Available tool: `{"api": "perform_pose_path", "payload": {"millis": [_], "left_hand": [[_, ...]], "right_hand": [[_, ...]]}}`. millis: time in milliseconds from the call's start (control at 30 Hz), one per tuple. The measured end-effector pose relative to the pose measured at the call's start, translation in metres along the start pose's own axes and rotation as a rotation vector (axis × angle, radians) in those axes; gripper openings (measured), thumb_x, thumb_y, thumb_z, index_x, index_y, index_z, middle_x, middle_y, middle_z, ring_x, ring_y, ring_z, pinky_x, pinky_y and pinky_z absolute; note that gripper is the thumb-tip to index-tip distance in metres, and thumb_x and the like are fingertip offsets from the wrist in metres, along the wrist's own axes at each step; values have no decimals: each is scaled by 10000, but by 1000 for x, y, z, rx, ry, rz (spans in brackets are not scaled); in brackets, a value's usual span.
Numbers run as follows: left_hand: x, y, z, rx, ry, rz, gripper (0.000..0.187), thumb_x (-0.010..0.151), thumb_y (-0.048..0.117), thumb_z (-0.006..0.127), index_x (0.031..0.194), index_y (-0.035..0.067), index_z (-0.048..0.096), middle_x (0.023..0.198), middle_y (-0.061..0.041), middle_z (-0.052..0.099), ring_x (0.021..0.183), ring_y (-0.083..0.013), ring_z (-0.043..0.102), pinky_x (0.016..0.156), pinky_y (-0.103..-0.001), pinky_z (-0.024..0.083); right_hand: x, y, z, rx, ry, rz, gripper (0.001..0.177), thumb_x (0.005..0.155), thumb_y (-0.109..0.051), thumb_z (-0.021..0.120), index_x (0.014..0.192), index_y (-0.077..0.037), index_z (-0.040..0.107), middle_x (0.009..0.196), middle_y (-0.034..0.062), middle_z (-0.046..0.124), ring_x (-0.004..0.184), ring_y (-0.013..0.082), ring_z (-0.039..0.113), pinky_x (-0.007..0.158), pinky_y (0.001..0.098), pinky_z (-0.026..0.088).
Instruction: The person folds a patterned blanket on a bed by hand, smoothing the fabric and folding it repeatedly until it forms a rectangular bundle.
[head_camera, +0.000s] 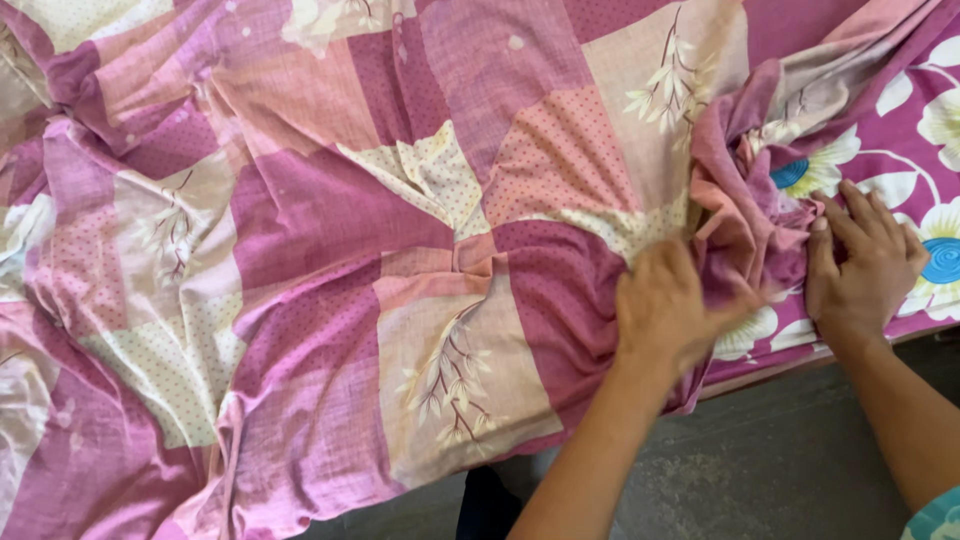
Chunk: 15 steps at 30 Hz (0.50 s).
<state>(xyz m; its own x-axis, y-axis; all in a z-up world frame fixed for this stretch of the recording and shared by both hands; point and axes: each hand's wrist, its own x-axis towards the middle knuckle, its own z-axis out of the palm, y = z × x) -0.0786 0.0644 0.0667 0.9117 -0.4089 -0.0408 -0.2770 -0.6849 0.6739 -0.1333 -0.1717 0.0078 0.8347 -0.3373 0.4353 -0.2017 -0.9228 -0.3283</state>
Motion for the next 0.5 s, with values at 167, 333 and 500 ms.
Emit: {"api": "perform_pose_path", "payload": {"millis": [167, 333, 500], "left_hand": [[-32, 1, 8, 403, 117, 289, 702, 658, 599, 639, 1169, 121, 582, 1117, -44, 638, 1079, -211, 610, 913, -457, 495], [-12, -13, 16, 317, 105, 296, 155, 978, 131, 528, 1119, 117, 591, 1017, -87, 688, 977, -277, 689, 794, -467, 565], [30, -31, 9, 4, 12, -176, 274, 1058, 121, 431, 1294, 16, 523, 898, -213, 712, 819, -396, 738, 694, -525, 588]], "right_hand": [[-1, -4, -3, 15, -4, 3, 269, 1145, -216, 551, 1351, -134, 703, 1529, 79, 612, 1521, 265, 472, 1271, 485, 227], [1, -5, -3, 6, -3, 5, 279, 1127, -215, 545, 1345, -144, 704, 1533, 80, 610, 1524, 269, 470, 1268, 486, 223], [1, -9, -4, 38, -6, 17, 256, 1182, -246, 542, 1366, -174, 704, 1522, 84, 608, 1513, 266, 465, 1270, 493, 212]]}}
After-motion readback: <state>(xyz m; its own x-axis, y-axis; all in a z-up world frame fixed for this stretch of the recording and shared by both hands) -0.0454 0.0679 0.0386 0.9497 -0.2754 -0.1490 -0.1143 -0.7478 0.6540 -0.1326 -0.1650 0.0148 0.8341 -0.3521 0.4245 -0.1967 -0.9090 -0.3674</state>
